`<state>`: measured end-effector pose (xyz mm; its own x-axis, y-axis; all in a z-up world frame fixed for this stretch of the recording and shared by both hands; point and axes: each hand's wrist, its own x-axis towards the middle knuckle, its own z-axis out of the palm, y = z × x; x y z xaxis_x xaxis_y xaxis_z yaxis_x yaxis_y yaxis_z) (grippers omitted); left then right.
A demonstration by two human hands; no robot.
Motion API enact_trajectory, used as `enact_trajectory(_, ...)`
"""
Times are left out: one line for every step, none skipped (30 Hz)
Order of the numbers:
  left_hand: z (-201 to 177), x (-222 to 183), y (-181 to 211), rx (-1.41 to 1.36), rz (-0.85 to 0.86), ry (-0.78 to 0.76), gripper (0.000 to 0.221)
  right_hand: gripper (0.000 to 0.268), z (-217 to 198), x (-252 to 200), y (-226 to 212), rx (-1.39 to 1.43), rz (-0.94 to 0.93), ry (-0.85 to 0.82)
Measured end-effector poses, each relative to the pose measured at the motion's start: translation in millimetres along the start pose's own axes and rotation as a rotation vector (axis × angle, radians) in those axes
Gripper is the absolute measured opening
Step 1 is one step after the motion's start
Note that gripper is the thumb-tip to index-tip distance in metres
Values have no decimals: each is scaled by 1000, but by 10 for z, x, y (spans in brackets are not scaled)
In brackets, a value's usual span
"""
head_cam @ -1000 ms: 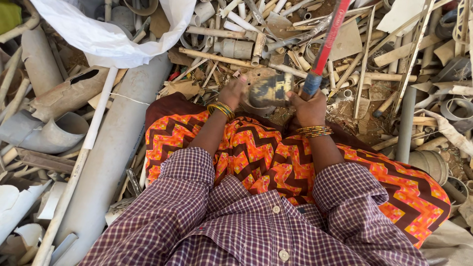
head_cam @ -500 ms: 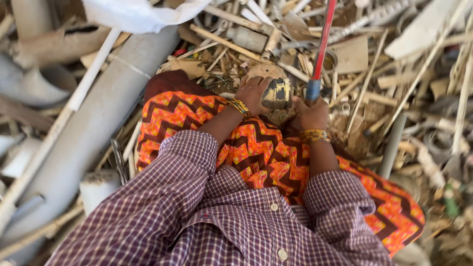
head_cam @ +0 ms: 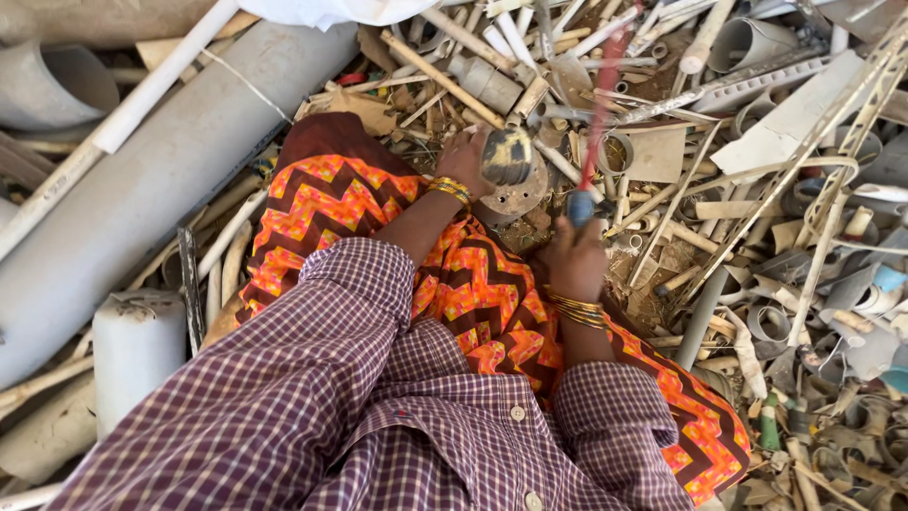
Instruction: The person scrapes and cleans the inside and outside of a short section of PVC pipe using a tool, while surrounded by scrap materials.
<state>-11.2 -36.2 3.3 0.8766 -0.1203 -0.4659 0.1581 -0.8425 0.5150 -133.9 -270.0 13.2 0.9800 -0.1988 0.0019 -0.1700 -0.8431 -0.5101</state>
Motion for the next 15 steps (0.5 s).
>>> enact_trajectory(-24,22,3,8,8,6,120,41,1,-10,17,91,-38,59)
enact_trajectory(-22,37,21,16,21,6,117,40,-14,-51,52,178,-70,119)
enact_trajectory(-12,22,6,-20,35,24,116,40,-5,-82,71,266,-102,179)
enact_trajectory(-20,15,1,-53,52,47,114,35,12,-95,76,3,-229,100)
enact_trajectory(-24,0,9,-85,70,70,113,35,42,-116,67,-261,-351,18)
enact_trajectory(-43,6,35,-34,79,64,114,37,61,-115,54,-524,-463,-59)
enact_trajectory(-47,-8,71,18,88,58,115,31,65,-115,43,-468,-360,-57)
enact_trajectory(-96,-1,77,72,90,61,117,31,110,-63,-9,-404,-266,-54)
enact_trajectory(-137,10,98,39,104,72,116,38,112,-20,-43,-339,-173,-51)
enact_trajectory(-130,-18,111,-1,106,79,115,37,82,-12,-51,-189,-113,5)
enact_trajectory(-139,-23,112,-41,108,86,114,37,8,10,-36,-38,-51,59)
enact_trajectory(-122,-49,91,-45,133,104,114,39,-71,-31,-13,108,24,108)
enact_trajectory(-123,-49,72,-49,158,122,113,37,-104,-72,-25,180,-61,153)
enact_trajectory(-151,-10,85,-45,197,142,113,35,-154,-88,-46,254,-141,214)
enact_trajectory(-149,-17,78,-78,181,131,112,33,-188,-94,-88,328,-222,274)
